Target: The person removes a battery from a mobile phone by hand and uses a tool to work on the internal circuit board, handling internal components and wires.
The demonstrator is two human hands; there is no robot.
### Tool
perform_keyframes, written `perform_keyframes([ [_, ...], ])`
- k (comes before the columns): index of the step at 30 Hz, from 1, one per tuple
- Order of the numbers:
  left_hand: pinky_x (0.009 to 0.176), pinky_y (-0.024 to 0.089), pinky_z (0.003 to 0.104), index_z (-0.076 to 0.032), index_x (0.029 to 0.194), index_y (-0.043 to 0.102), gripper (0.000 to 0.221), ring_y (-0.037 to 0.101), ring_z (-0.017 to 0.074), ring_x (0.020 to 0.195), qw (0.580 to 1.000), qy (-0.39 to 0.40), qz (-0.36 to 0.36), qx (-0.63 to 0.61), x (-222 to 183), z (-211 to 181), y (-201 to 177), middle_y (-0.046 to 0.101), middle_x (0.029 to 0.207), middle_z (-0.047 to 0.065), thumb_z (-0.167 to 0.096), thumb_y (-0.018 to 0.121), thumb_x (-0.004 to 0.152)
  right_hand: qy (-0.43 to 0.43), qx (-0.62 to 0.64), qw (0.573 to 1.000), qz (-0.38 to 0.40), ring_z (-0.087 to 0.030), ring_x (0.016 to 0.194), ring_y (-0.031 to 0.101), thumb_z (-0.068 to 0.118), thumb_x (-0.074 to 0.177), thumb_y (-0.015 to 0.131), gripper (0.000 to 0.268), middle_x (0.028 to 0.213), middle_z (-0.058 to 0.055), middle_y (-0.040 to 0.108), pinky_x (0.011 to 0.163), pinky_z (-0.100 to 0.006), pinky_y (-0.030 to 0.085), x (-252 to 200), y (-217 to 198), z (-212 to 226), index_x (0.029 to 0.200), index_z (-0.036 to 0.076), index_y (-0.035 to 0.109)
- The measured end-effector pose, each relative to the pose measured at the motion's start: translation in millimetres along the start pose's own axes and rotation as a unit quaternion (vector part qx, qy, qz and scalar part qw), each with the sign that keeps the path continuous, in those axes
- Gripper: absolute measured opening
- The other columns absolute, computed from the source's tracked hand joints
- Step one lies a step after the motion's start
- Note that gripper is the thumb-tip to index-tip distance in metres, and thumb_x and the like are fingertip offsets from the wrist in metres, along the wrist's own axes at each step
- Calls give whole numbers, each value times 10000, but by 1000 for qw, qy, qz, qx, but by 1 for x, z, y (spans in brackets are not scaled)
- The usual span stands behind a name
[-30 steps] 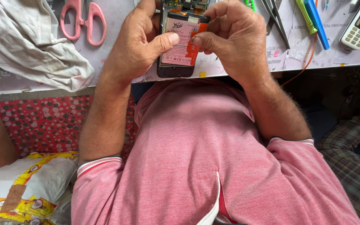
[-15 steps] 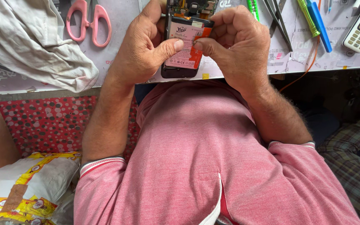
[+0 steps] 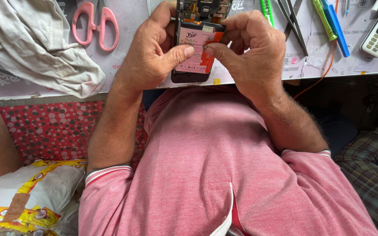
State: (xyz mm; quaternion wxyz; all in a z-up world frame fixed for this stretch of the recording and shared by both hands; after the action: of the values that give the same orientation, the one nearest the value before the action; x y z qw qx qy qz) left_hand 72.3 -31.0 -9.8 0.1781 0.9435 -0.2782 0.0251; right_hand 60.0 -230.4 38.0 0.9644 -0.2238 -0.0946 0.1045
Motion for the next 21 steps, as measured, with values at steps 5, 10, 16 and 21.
perform_keyframes([
  [5, 1139, 542, 298, -16, 1429, 435, 447, 647, 120, 1247, 999, -6, 4, -40, -1, 1, 0, 652, 1301, 83, 91, 689, 1077, -53, -37, 998, -7, -53, 734, 684, 8, 1002, 919, 333, 972, -81, 780, 580, -180, 503, 0, -1, 6, 1130, 3, 611],
  [10, 1136, 545, 297, -16, 1401, 459, 452, 624, 111, 1216, 1000, 2, 3, -25, -2, -2, 0, 646, 1289, 72, 126, 713, 1055, -86, -56, 994, -28, -78, 748, 700, 8, 991, 932, 336, 941, -76, 750, 614, -193, 541, -6, 1, 13, 1151, 4, 637],
  [16, 1095, 547, 279, -16, 1395, 460, 464, 637, 102, 1209, 1000, -4, 2, -19, -1, -3, 0, 646, 1260, 57, 127, 713, 1033, -71, -68, 995, -29, -74, 716, 683, 19, 967, 946, 348, 940, -70, 745, 601, -199, 529, -7, 1, 14, 1148, 4, 648],
  [21, 1060, 557, 271, -20, 1393, 471, 469, 625, 89, 1173, 1000, 5, -1, -18, -1, -3, 1, 628, 1242, 43, 113, 743, 1035, -86, -81, 993, -22, -73, 738, 702, 27, 973, 943, 335, 975, -72, 739, 604, -192, 539, -6, 0, 17, 1125, -4, 647],
])
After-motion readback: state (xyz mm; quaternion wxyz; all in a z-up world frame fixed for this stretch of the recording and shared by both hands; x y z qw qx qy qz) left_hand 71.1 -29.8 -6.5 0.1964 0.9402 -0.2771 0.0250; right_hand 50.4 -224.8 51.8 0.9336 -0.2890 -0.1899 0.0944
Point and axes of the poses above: each hand's wrist, its own x-axis towards the middle knuckle, its own y-axis out of the palm, z = x × y, the point moved 5 cm from there along x, towards the middle knuckle
